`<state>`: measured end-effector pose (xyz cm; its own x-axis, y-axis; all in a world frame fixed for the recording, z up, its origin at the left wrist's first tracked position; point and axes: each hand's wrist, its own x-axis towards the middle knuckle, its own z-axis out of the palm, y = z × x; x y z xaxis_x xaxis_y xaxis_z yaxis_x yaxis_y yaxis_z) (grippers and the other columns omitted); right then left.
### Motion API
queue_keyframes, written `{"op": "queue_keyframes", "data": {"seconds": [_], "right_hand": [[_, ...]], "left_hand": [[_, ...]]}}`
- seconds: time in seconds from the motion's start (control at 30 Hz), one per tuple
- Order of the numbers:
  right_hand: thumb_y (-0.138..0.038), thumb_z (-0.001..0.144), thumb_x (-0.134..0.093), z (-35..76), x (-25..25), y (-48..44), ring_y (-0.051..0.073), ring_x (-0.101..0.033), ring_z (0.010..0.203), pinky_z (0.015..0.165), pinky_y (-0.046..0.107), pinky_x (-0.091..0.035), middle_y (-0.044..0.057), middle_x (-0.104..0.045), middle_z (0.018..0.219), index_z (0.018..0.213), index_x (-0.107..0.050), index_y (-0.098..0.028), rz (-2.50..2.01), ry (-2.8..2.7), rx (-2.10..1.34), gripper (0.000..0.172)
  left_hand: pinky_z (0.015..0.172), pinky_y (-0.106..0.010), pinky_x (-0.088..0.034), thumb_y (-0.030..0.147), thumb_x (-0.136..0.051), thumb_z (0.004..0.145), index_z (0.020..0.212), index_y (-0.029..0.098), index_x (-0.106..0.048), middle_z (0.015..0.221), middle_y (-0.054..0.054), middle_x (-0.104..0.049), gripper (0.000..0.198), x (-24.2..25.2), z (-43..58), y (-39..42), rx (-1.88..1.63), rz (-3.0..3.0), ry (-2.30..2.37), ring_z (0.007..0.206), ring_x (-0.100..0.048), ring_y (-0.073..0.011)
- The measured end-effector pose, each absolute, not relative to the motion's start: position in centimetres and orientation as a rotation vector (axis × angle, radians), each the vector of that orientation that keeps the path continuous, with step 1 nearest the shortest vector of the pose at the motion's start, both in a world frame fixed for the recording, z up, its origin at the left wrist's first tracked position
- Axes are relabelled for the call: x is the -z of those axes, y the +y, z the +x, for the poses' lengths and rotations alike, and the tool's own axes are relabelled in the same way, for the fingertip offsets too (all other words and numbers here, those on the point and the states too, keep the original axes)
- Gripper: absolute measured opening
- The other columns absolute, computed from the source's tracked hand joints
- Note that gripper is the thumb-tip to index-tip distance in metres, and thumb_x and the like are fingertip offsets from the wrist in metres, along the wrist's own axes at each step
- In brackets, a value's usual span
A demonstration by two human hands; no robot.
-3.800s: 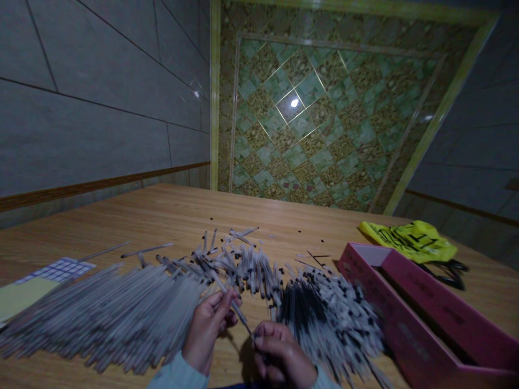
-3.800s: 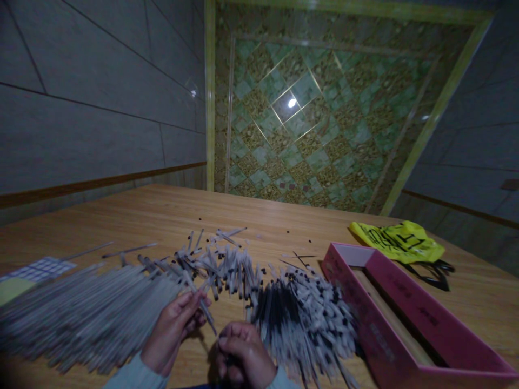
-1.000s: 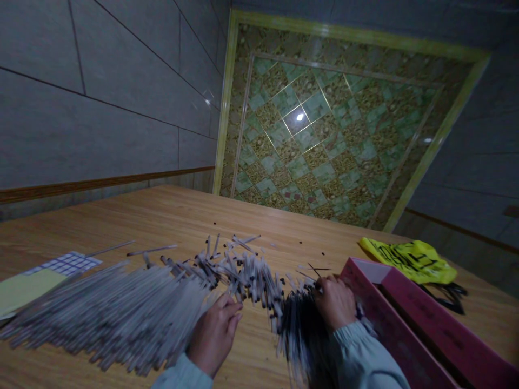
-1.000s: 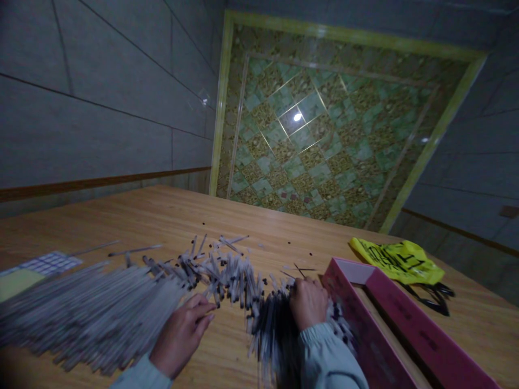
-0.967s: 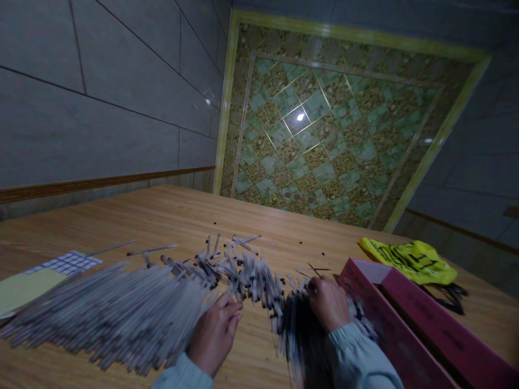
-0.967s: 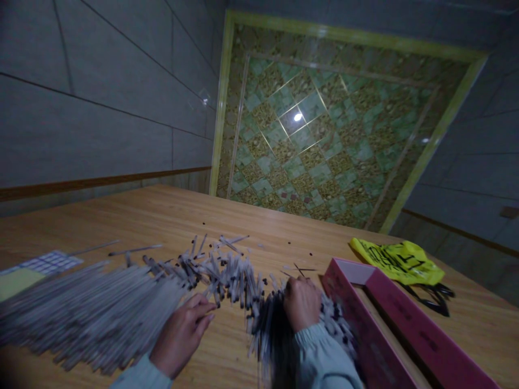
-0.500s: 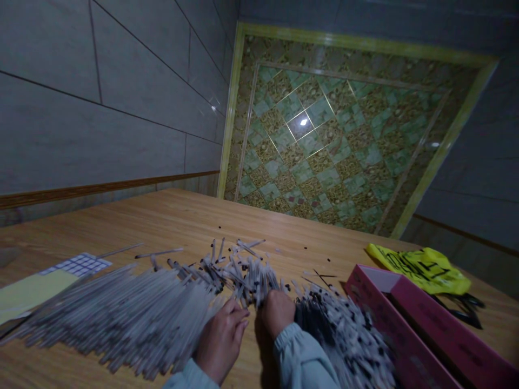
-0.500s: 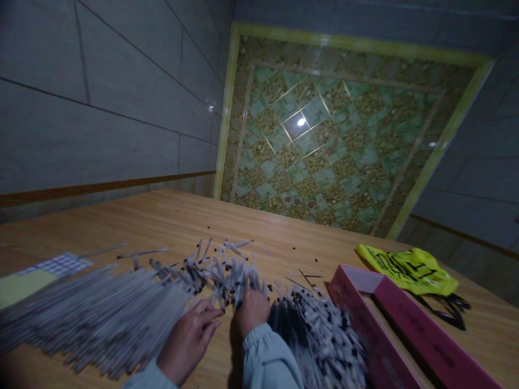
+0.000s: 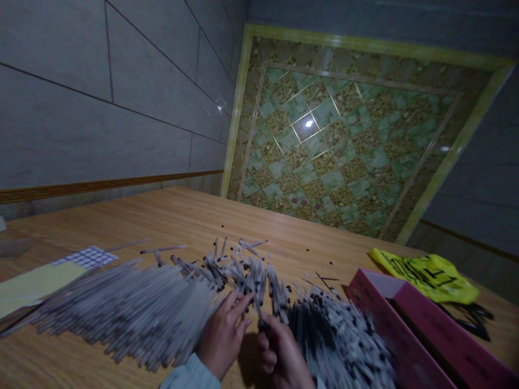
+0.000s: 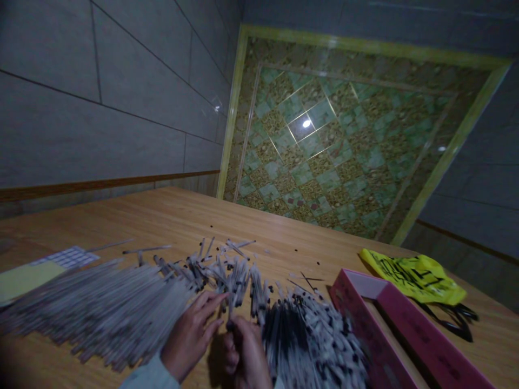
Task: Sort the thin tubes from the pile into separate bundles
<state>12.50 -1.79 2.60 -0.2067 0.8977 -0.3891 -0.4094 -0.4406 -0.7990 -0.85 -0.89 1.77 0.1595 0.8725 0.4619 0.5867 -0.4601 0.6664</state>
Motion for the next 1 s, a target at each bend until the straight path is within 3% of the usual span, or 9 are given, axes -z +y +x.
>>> {"op": "queue_keyframes", "data": {"seconds": [0.07,0.17,0.37,0.5,0.7,0.87,1.0], "right_hand": [[-0.053,0.045,-0.072,11.8,-2.4,-3.4,0.002,-0.020,0.024,0.030,0.017,-0.008,-0.011,-0.040,0.034,0.055,-0.045,-0.020,-1.052,-0.607,-1.888,0.043],[-0.061,0.041,-0.072,11.1,-1.9,-4.5,0.002,-0.021,0.022,0.029,0.016,-0.009,-0.010,-0.037,0.030,0.052,-0.044,-0.020,-1.031,-0.670,-1.878,0.051],[-0.067,0.062,-0.060,12.8,0.6,-3.6,0.003,-0.028,0.028,0.031,0.016,-0.016,-0.007,-0.039,0.033,0.053,-0.047,-0.017,-0.938,-0.794,-1.460,0.053],[-0.060,0.064,-0.065,14.3,2.4,-2.8,0.002,-0.030,0.032,0.032,0.014,-0.019,-0.009,-0.042,0.042,0.061,-0.046,-0.017,-0.951,-0.724,-1.297,0.047],[-0.067,0.071,-0.051,13.6,2.3,-3.2,0.005,-0.036,0.025,0.026,0.016,-0.024,-0.003,-0.049,0.041,0.070,-0.058,-0.011,-0.825,-0.984,-1.668,0.057],[-0.051,0.069,-0.065,13.4,1.8,-3.9,0.002,-0.028,0.027,0.030,0.014,-0.019,-0.008,-0.041,0.040,0.071,-0.059,-0.012,-0.433,-0.912,-2.077,0.040],[-0.048,0.070,-0.066,13.4,1.9,-4.2,0.004,-0.028,0.029,0.031,0.015,-0.019,-0.008,-0.042,0.038,0.069,-0.057,-0.014,-0.318,-0.922,-2.129,0.035]], "left_hand": [[0.089,-0.032,-0.043,-0.001,-0.045,0.071,0.119,0.029,-0.054,0.109,-0.006,-0.055,0.058,-1.9,-0.8,-1.0,-1.227,2.188,1.292,0.103,-0.052,-0.0185],[0.083,-0.031,-0.045,-0.004,-0.043,0.070,0.104,0.029,-0.064,0.099,-0.005,-0.060,0.052,-1.8,-0.6,-1.1,-1.250,2.289,1.125,0.097,-0.054,-0.0180],[0.073,-0.030,-0.048,0.019,-0.058,0.075,0.073,0.020,-0.070,0.077,-0.006,-0.068,0.013,-1.7,-0.4,-1.1,-1.402,1.854,1.135,0.078,-0.062,-0.0197],[0.056,-0.025,-0.047,0.038,-0.063,0.071,0.076,0.016,-0.069,0.070,-0.005,-0.069,0.023,-2.0,-0.3,-0.7,-1.410,1.337,1.122,0.065,-0.061,-0.0187],[0.045,-0.021,-0.036,0.045,-0.069,0.065,0.075,0.012,-0.065,0.062,-0.001,-0.062,0.035,-1.7,-0.3,-0.3,-1.343,1.127,1.029,0.048,-0.048,-0.0095],[0.050,-0.019,-0.035,0.041,-0.067,0.070,0.080,0.015,-0.061,0.066,0.000,-0.062,0.028,-1.7,-0.3,-1.0,-1.207,1.000,0.805,0.055,-0.049,-0.0088],[0.056,-0.020,-0.037,0.039,-0.072,0.066,0.083,0.017,-0.058,0.065,-0.001,-0.064,0.031,-1.9,-0.3,-1.6,-1.111,0.948,0.629,0.059,-0.053,-0.0103]]}}
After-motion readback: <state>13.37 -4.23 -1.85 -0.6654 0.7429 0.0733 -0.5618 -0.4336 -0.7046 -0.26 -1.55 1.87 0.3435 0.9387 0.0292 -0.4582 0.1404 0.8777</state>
